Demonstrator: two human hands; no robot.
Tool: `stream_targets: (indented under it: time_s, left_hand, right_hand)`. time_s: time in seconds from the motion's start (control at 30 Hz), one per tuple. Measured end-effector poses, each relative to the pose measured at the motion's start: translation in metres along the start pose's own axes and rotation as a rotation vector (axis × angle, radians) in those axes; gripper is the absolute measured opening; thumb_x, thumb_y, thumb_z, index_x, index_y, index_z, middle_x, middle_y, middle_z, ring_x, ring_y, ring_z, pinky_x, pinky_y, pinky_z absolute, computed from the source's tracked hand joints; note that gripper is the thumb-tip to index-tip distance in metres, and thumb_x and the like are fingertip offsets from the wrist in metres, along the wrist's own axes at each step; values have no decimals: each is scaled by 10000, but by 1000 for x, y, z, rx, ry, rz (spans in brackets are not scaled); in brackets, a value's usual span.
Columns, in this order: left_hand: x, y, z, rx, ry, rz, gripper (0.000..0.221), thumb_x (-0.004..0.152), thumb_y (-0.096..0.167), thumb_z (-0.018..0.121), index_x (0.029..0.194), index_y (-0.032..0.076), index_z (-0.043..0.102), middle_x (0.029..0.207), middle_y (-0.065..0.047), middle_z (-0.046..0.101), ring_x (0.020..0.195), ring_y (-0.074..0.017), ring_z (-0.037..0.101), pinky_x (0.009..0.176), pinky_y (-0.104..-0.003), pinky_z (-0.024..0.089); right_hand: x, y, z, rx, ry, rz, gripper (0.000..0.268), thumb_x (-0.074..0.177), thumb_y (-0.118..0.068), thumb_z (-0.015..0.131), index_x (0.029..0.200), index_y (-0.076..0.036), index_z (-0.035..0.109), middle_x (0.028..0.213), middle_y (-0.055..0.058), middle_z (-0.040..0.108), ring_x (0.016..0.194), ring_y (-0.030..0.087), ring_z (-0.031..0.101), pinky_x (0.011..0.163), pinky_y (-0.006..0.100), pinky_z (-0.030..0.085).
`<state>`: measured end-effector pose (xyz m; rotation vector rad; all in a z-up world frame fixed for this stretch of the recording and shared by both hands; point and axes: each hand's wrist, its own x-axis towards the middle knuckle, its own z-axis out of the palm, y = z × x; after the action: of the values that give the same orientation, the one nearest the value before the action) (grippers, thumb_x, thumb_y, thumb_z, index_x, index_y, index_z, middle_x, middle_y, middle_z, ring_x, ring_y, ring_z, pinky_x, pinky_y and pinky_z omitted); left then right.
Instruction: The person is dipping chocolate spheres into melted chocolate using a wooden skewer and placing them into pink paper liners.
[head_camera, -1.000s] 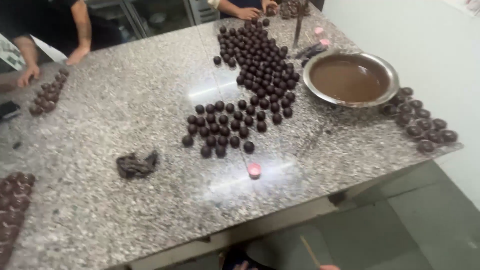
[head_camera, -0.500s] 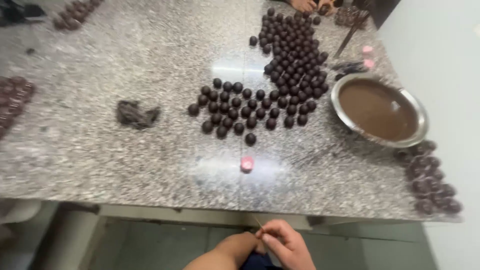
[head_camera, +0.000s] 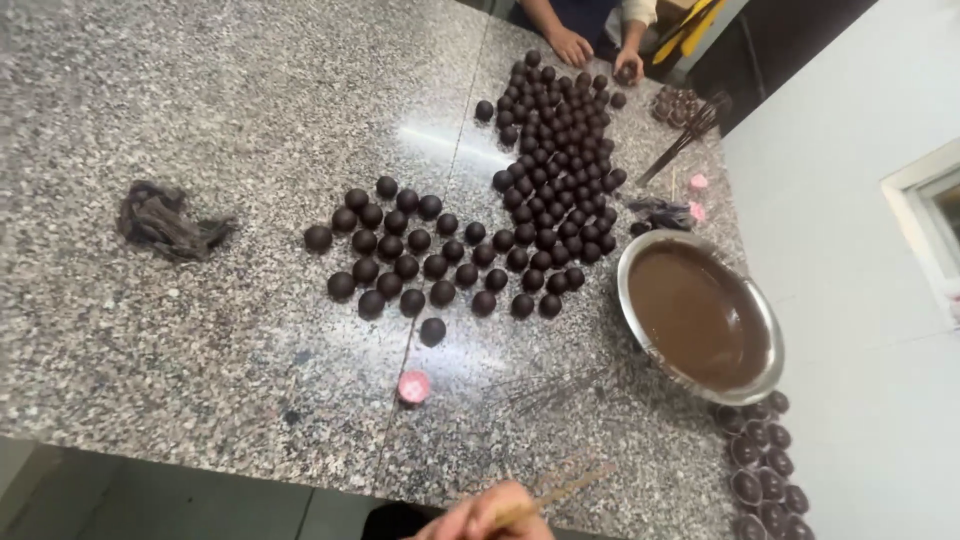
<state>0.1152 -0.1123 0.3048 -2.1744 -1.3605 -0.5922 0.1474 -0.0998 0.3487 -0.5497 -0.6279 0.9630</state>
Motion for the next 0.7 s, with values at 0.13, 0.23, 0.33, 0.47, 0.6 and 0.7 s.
stream_targets:
  time_s: [0.13,0.23,0.33,0.47,0.6,0.7]
  left_hand:
    - [27,12,12,158,164,-165,200,983,-74,448,834,-31,575,663,-93,537,559,-175,525,560,-309,490]
    - [24,27,26,212,54,-403,224,999,-138,427,842,-40,552,700,-128,532,580,-176,512,548,-296,458]
    - [-4,41,31,253,-78,-536,226,1005,-155,420,854,-43,544,733,-148,531,605,-182,507,553,-293,443]
    - [-62,43,16,244,-299,-535,176,1000,-97,435,889,-40,559,789,-160,538,665,-202,515,600,-306,445]
    - [-108,66,-9,204,-471,-551,142,994,-40,451,923,-36,574,844,-171,546,725,-222,523,648,-319,447]
    - [-130,74,-17,153,-571,-546,135,989,4,462,949,-33,585,886,-180,552,770,-237,529,683,-329,448]
  right_hand:
    - [-10,16,-26,87,-184,-185,66,1042,-28,501,1030,29,469,934,275,668,916,394,716,868,610,574]
    - [-28,35,-70,-276,-120,106,67,1065,-14,559,1046,38,520,990,283,695,951,386,723,890,526,589]
    - [-26,11,-48,-383,-134,299,65,1078,-10,578,1066,37,535,1021,279,703,977,376,723,908,489,594]
    - [-9,-47,19,-237,-233,493,68,1091,-23,564,1121,15,517,1056,247,690,1028,351,713,944,476,588]
    - [-34,-92,-4,-98,-344,641,93,1104,-35,550,1176,-6,498,1090,215,678,1079,327,704,980,463,581]
    - [-43,-117,2,2,-418,716,119,1114,-45,540,1217,-22,484,1116,191,668,1118,308,696,1007,453,576]
